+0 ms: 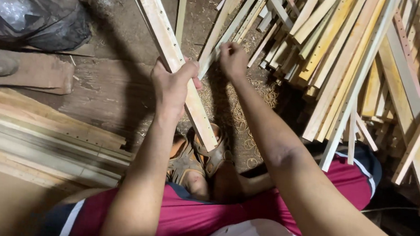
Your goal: The person sits on the floor and repeatedly picks up thin wooden slats from a pile, inspects them, and places them into a separate stack. The person handles the slats one by one, occasionally adjusting the growing stack.
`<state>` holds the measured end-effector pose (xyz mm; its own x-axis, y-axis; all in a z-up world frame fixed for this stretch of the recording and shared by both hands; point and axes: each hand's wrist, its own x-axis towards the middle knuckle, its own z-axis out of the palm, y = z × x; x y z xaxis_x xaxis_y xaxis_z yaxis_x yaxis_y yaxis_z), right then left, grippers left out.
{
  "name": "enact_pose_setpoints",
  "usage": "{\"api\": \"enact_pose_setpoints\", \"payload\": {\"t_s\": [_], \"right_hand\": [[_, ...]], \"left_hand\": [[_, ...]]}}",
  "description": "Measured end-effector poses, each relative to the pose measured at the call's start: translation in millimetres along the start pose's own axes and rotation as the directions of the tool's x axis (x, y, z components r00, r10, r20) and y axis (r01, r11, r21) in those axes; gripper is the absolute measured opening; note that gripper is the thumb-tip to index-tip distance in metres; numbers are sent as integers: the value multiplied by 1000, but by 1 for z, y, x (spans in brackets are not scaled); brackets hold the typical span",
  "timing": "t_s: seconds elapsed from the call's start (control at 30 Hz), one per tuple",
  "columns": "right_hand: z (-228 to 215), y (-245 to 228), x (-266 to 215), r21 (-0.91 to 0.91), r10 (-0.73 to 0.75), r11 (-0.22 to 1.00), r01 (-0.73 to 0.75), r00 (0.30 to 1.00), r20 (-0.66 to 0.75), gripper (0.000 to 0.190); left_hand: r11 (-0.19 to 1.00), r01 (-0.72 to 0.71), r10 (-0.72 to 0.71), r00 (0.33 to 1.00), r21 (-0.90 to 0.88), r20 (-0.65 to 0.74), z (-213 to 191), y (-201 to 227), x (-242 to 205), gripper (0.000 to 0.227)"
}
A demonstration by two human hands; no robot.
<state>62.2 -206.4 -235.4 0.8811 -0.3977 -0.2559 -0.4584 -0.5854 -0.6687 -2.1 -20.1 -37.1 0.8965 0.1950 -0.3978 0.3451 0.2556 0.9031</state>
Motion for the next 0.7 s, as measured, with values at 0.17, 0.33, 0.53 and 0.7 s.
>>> {"api": "enact_pose_setpoints", "payload": {"t_s": [0.17, 0.33, 0.53, 0.7], "right_hand": [[-23, -2, 36, -53, 99, 994, -100, 995, -22, 23], [-39, -31, 55, -112, 313, 946, -305, 948, 63, 31], [-41, -31, 81, -142, 408, 907, -397, 912, 55, 22], [-75, -47, 63, 396, 497, 732, -554, 832, 245, 10]], "left_hand": [[999, 32, -32, 999, 21, 13, 2, 1, 2, 26], [984, 148, -151, 988, 102, 26, 1, 11, 4, 28], [981, 140, -148, 988, 137, 47, 4, 7, 6, 30], [984, 124, -130, 991, 132, 40, 5, 1, 7, 30]]}}
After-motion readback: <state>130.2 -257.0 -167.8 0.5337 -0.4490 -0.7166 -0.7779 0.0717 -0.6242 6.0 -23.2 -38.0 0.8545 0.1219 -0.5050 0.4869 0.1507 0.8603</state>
